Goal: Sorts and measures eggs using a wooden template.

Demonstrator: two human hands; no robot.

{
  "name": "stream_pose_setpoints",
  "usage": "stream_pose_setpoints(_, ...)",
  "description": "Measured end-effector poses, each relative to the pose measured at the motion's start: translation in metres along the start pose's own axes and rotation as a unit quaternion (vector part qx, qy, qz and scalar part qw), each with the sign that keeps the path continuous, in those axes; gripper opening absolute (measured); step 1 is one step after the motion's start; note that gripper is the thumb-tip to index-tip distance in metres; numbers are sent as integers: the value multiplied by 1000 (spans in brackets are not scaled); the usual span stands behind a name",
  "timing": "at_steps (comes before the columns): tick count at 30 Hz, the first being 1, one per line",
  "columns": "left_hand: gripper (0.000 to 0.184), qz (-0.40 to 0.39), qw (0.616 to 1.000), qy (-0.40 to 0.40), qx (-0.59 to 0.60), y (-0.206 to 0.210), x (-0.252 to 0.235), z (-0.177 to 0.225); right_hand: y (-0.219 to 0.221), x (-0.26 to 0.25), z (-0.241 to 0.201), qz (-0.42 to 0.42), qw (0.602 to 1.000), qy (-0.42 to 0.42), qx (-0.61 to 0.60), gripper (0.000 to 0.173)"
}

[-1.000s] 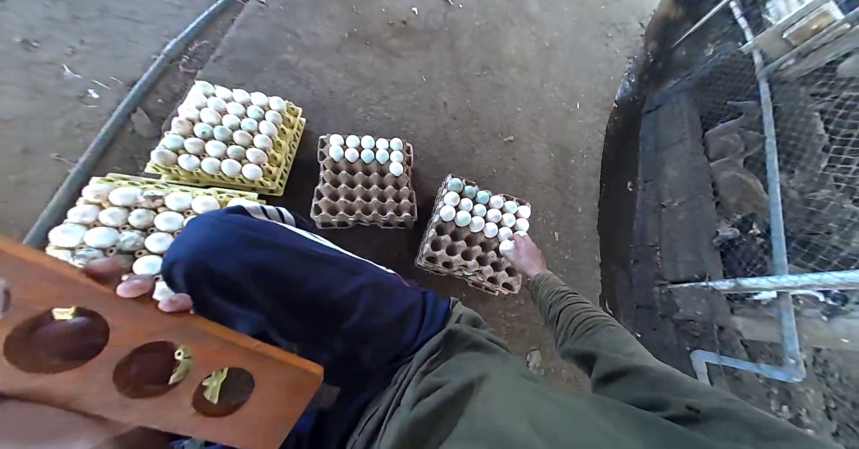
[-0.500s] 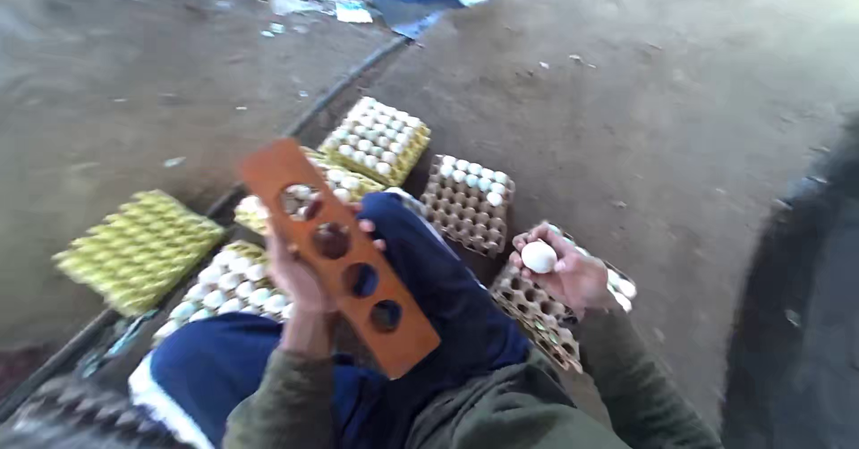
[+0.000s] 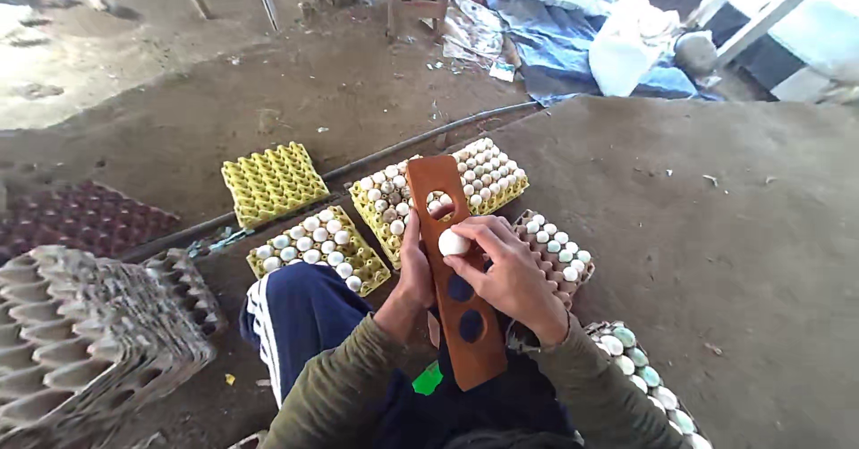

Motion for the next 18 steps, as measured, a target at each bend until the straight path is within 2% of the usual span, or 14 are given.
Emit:
stream_pose_setpoints(2, 77, 4, 1000, 7, 8, -4, -3, 3, 4, 0, 0, -3, 1000, -6, -7, 33)
stream_pose_setpoints(7, 77, -13, 1000, 7, 14, -5, -5, 6, 9, -3, 7, -41, 999, 28, 16, 51)
stream_pose_setpoints(12, 75, -65, 997, 0, 29, 0, -3, 6, 7, -4, 13, -29, 999, 32, -17, 44)
stream_pose_setpoints(15, 77, -17, 1000, 16, 13, -2, -7, 7, -9, 0, 9, 22, 997, 13, -79, 43)
stream_pose_setpoints(18, 79, 15, 1000, 18, 15, -9, -14, 5, -18, 10, 6, -28, 997, 17, -72, 44)
Point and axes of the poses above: each hand's wrist, its own x-axis away from the middle knuckle, its own y-axis out of the palm, z = x × y, the point moved 9 cm from there along -x, towards the middle knuckle, and after that the axes turned 14 degrees about z, right-handed, at the moved point
